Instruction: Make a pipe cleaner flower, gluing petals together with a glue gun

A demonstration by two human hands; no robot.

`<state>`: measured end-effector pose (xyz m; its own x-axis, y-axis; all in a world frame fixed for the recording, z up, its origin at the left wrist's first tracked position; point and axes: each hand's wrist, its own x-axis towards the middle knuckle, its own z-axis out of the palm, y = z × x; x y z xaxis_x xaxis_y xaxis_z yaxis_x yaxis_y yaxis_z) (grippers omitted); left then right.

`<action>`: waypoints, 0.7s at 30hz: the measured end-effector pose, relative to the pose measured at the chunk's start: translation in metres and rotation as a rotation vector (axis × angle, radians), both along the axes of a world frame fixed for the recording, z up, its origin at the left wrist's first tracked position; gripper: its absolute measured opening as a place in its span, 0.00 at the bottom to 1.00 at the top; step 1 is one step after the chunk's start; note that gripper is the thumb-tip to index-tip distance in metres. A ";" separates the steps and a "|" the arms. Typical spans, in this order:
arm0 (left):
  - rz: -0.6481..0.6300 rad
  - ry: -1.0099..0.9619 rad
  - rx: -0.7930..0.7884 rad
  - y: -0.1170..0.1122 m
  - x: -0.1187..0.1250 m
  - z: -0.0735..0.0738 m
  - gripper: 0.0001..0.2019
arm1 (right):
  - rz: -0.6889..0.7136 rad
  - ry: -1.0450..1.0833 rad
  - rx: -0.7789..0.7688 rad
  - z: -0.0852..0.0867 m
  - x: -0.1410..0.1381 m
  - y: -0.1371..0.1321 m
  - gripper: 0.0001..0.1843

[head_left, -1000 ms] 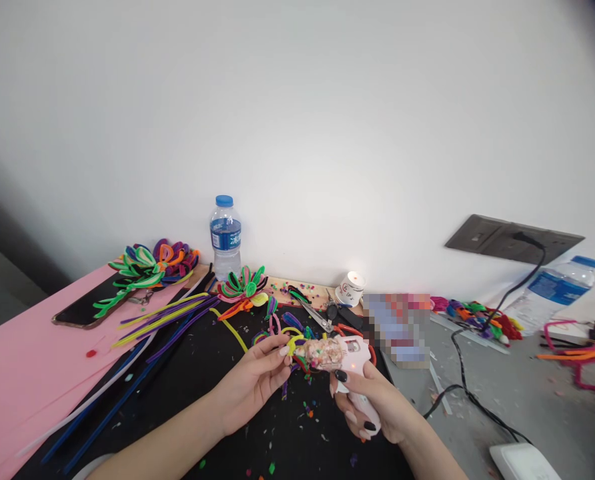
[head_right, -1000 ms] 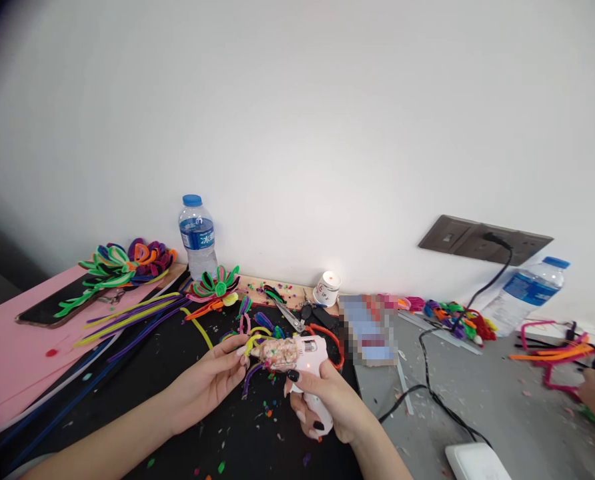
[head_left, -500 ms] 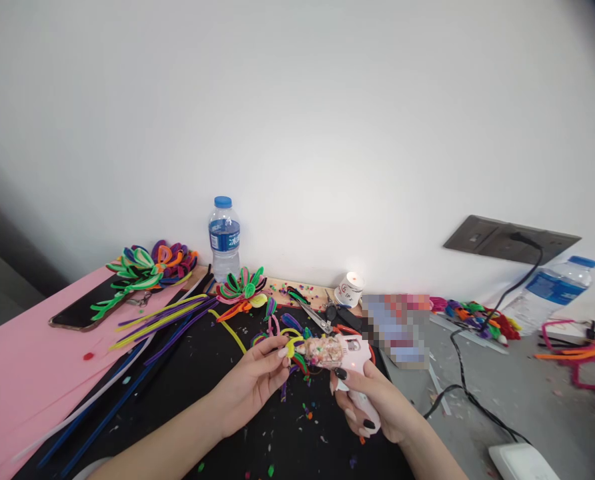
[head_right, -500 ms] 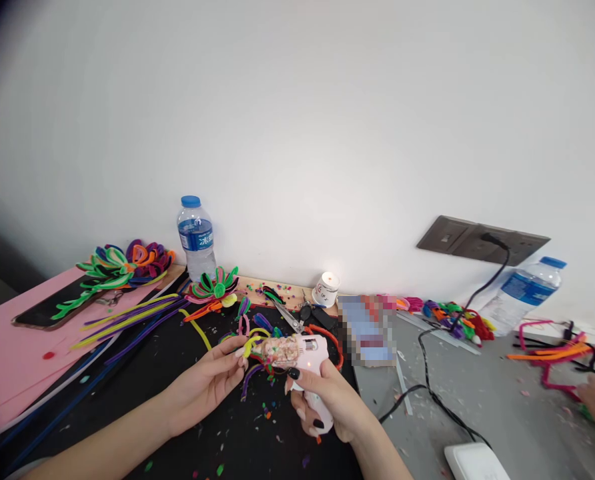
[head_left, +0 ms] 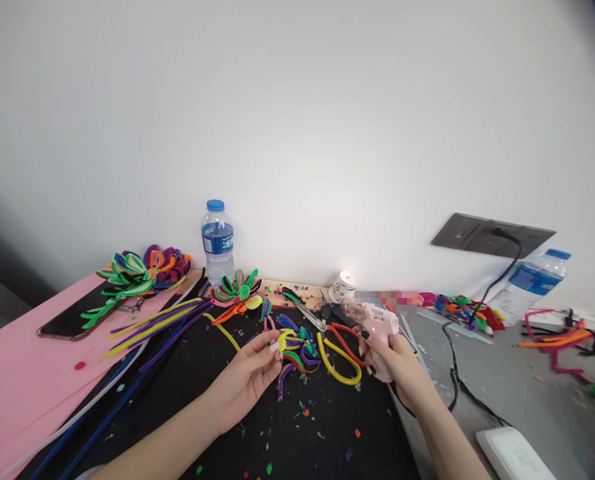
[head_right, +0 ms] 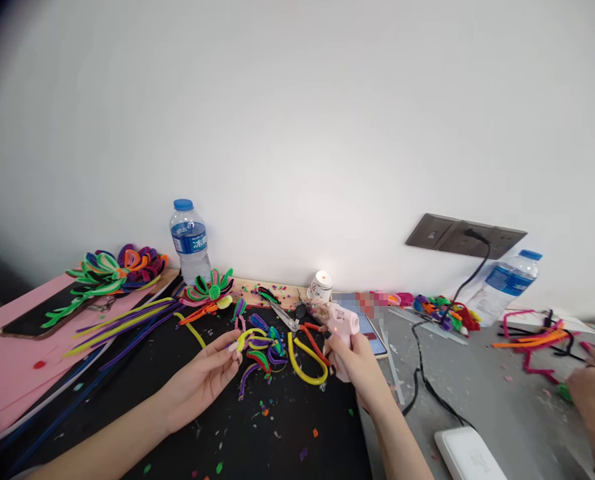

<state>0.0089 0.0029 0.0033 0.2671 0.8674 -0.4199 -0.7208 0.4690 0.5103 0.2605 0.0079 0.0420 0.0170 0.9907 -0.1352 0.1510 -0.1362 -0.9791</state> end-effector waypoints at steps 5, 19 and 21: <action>0.004 0.019 -0.001 0.000 0.001 0.001 0.10 | -0.263 -0.728 0.149 0.000 0.026 0.012 0.10; -0.023 0.035 0.037 0.000 0.001 -0.002 0.10 | -0.504 -1.322 -0.140 -0.024 0.111 0.021 0.23; -0.025 0.037 0.038 0.001 0.001 -0.002 0.10 | -0.525 -1.326 -0.150 -0.024 0.115 0.020 0.22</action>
